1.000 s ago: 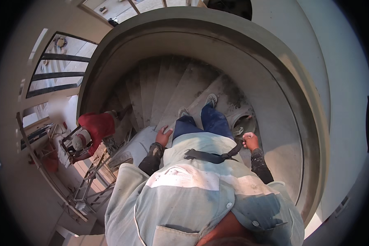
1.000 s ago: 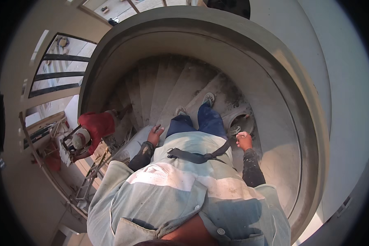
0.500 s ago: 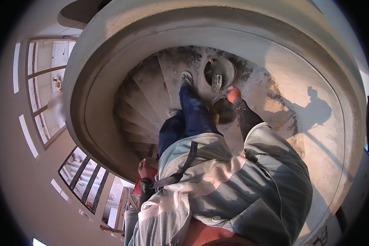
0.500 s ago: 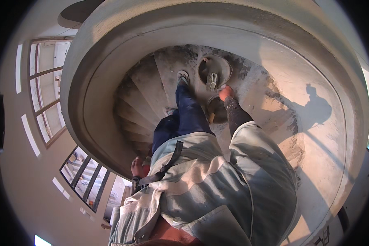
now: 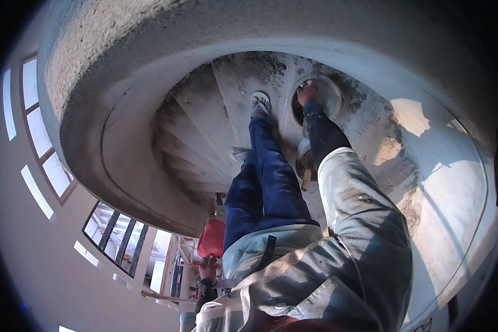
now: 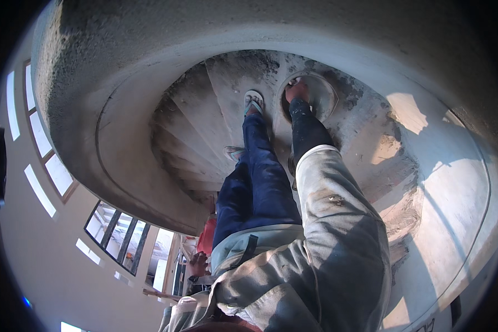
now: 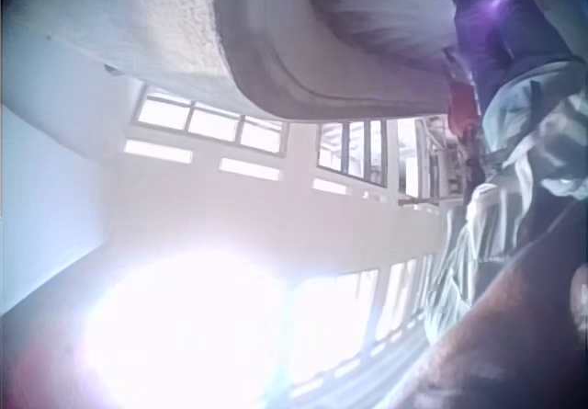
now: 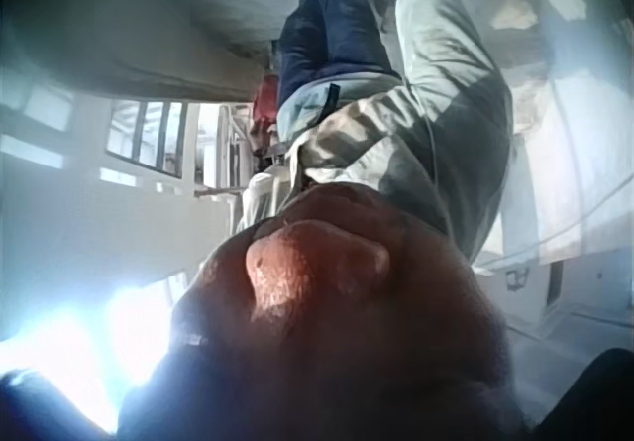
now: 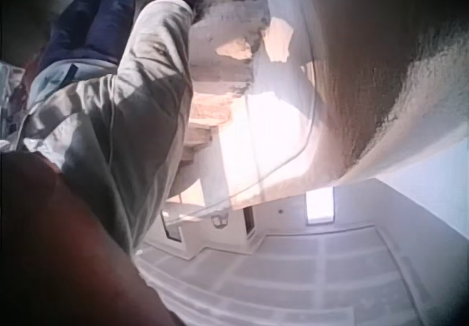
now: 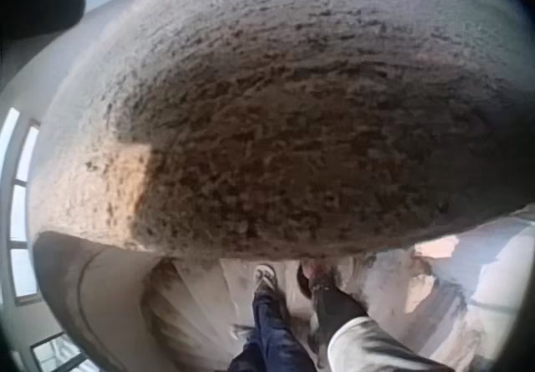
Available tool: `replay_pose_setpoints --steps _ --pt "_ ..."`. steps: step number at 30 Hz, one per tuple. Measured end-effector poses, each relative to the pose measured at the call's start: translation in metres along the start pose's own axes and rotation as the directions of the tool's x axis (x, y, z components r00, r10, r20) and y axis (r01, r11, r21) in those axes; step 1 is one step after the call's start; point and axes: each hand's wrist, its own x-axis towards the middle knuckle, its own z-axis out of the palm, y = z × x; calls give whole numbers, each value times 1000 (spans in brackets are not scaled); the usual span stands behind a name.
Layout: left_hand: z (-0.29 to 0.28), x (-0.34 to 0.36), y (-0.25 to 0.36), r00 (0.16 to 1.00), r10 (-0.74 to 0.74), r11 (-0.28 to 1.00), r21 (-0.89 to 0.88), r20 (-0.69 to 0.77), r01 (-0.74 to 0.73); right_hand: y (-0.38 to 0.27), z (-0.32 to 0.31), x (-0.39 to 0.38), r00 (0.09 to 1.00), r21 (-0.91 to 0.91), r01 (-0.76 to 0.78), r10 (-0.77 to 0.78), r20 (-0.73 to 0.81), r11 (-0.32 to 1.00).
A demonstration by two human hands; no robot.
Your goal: The person applies plaster to the curved edge of a concrete spiral staircase using a trowel and a brush. They smooth the material along the banister edge, periodically dipping the brush into a bucket of water to refine the surface.
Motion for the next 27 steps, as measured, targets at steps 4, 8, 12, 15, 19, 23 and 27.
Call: replay_pose_setpoints --steps 4,8,12,15,19,23,27 --pt "-1 13 -14 997 -65 992 -112 -42 60 -11 -2 -23 999 -293 -15 5 -32 956" --pt "-3 14 -10 996 -69 979 -194 -60 56 -15 -34 -77 933 -269 -333 274 -234 904" --pt "2 17 -15 999 -52 970 -240 1 51 90 5 -68 969 -173 -241 228 -91 955" --pt "9 23 -8 1000 -6 967 -254 -5 5 99 4 -51 967 -127 -230 212 -142 965" --pt "15 11 -3 992 126 981 -148 -30 -129 70 -15 -49 966 -260 -255 232 -115 932" --pt "2 2 42 922 378 900 -203 -76 -386 37 -61 -102 972 -239 -131 78 -221 962" --pt "-57 -83 152 661 722 600 -289 -204 -746 -34 -121 -172 985 -347 -68 6 -175 935"
